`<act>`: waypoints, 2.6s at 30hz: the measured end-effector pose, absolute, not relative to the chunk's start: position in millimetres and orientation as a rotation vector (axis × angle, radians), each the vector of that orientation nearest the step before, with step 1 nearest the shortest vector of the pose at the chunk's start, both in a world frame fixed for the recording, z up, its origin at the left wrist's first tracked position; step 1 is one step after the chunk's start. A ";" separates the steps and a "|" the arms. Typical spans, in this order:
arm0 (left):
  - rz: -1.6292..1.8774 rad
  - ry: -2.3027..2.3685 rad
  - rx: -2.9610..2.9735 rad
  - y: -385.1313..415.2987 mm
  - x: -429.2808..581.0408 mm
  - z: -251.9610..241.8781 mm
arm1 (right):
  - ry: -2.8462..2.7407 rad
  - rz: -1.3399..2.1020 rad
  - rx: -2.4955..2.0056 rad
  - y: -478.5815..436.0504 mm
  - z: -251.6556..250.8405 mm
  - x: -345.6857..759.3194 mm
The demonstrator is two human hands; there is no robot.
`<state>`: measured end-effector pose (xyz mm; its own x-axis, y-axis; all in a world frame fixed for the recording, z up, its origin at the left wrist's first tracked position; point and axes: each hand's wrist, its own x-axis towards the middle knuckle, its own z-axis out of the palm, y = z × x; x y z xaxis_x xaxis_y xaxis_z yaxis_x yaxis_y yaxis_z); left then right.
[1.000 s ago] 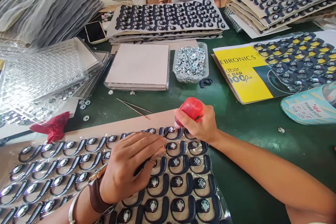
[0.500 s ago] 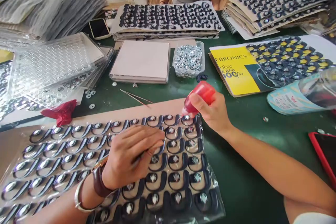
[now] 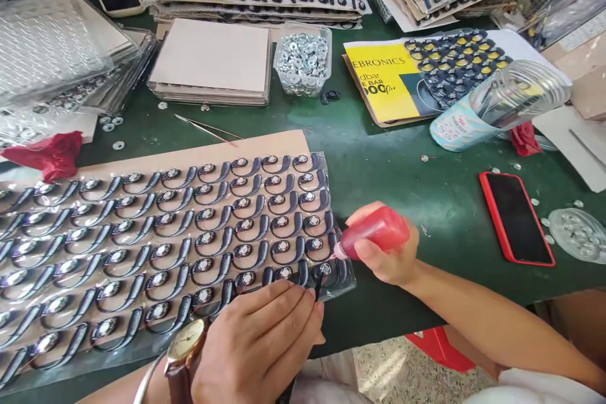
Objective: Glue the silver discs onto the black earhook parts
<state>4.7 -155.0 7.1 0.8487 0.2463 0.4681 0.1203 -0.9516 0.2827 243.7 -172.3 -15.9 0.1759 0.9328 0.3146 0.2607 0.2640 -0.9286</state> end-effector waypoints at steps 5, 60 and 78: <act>0.720 0.325 2.879 -163.9 8.2 5.8 | -1.490 0.624 -1.116 -169.0 -16.0 239.8; 0.651 0.214 3.118 -176.4 16.5 7.5 | -1.491 0.542 -1.229 -168.6 -17.9 237.3; 0.758 0.360 2.812 -172.0 12.5 4.8 | -1.502 0.571 -1.262 -171.2 -17.2 241.6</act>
